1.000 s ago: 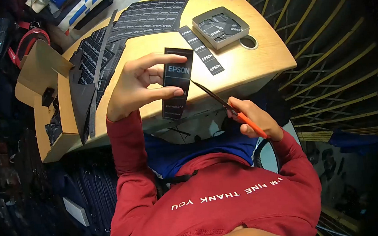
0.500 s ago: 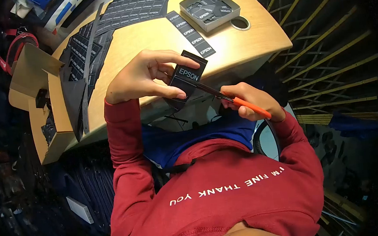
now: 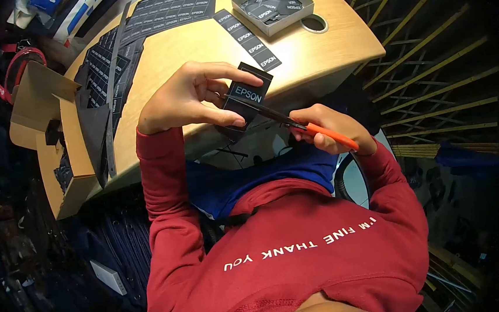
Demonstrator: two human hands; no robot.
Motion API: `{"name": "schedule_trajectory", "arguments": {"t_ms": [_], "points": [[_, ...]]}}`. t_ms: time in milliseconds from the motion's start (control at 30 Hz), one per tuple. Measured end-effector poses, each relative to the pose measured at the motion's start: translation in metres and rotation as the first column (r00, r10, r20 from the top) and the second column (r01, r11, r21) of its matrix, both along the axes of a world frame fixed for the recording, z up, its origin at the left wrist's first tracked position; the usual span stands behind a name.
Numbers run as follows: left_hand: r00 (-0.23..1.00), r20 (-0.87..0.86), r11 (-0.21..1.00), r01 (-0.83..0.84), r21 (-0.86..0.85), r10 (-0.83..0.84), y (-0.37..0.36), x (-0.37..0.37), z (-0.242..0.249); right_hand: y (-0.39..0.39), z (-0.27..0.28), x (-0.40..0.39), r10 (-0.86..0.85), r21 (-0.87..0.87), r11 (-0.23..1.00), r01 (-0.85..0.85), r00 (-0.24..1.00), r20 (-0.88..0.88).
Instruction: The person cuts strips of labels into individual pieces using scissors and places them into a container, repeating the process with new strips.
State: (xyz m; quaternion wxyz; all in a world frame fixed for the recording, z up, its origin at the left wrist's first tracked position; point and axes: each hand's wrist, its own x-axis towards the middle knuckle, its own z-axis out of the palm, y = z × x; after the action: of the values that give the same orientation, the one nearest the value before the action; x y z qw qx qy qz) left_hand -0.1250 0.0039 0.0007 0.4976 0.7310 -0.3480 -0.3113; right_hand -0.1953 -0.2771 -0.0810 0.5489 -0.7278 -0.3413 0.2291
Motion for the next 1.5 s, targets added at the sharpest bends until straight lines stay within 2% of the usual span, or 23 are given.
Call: {"name": "schedule_trajectory", "arguments": {"t_ms": [100,167,700,767,900,1000,1100,1200,1267,1300,1333,1400,1467,1500], "points": [[1.000,0.003,1.000,0.005,-0.001,-0.005,0.000,0.001,-0.003,0.001,-0.003,0.000,-0.005,0.016,1.000,0.005,1.000,0.000],[1.000,-0.024,0.998,0.009,-0.063,-0.011,0.000,0.001,-0.007,0.001,-0.005,-0.001,-0.012,0.030,0.999,0.012,1.000,0.004],[0.999,-0.041,1.000,-0.011,-0.027,0.010,-0.001,0.001,-0.005,0.003,-0.012,-0.004,-0.078,0.035,0.996,0.078,0.997,-0.014],[0.995,-0.098,0.998,-0.024,-0.058,0.019,-0.001,-0.001,-0.004,0.004,-0.014,-0.004,-0.084,0.038,0.996,0.084,0.996,-0.009],[0.995,-0.097,0.996,-0.029,-0.084,0.021,0.000,0.000,-0.006,0.005,-0.015,-0.005,-0.104,0.020,0.994,0.104,0.994,0.011],[1.000,-0.013,1.000,0.003,-0.010,-0.003,0.000,0.001,-0.005,0.007,-0.015,-0.006,-0.121,0.007,0.993,0.121,0.993,0.003],[0.996,-0.080,0.995,-0.033,-0.091,0.026,-0.004,-0.001,-0.004,0.006,-0.016,-0.006,-0.142,-0.006,0.990,0.142,0.990,0.018],[1.000,0.002,0.999,-0.014,-0.044,0.014,-0.004,0.007,-0.005,0.000,-0.021,-0.008,-0.186,-0.009,0.982,0.186,0.981,0.048],[0.997,0.006,0.997,-0.082,-0.003,0.082,-0.004,0.016,-0.005,-0.008,-0.029,-0.013,-0.222,-0.008,0.975,0.223,0.973,0.071],[0.994,-0.004,0.992,-0.105,0.072,0.106,-0.007,0.022,0.003,-0.014,-0.036,-0.016,-0.277,0.018,0.961,0.276,0.960,0.037],[0.994,0.015,0.993,-0.111,-0.025,0.112,-0.014,0.030,-0.001,-0.017,-0.038,-0.020,-0.331,0.042,0.943,0.331,0.944,0.001],[0.959,0.263,0.987,-0.066,-0.147,0.103,-0.032,0.062,-0.010,-0.022,-0.036,-0.028,-0.375,0.030,0.926,0.376,0.927,-0.030],[0.939,0.335,0.994,-0.048,-0.101,0.079,-0.049,0.101,-0.018,-0.027,-0.038,-0.034,-0.418,0.028,0.905,0.424,0.899,-0.129],[0.931,0.360,0.997,-0.046,-0.057,0.064,-0.057,0.117,-0.019,-0.027,-0.038,-0.037,-0.436,0.041,0.895,0.444,0.891,-0.124]]}}
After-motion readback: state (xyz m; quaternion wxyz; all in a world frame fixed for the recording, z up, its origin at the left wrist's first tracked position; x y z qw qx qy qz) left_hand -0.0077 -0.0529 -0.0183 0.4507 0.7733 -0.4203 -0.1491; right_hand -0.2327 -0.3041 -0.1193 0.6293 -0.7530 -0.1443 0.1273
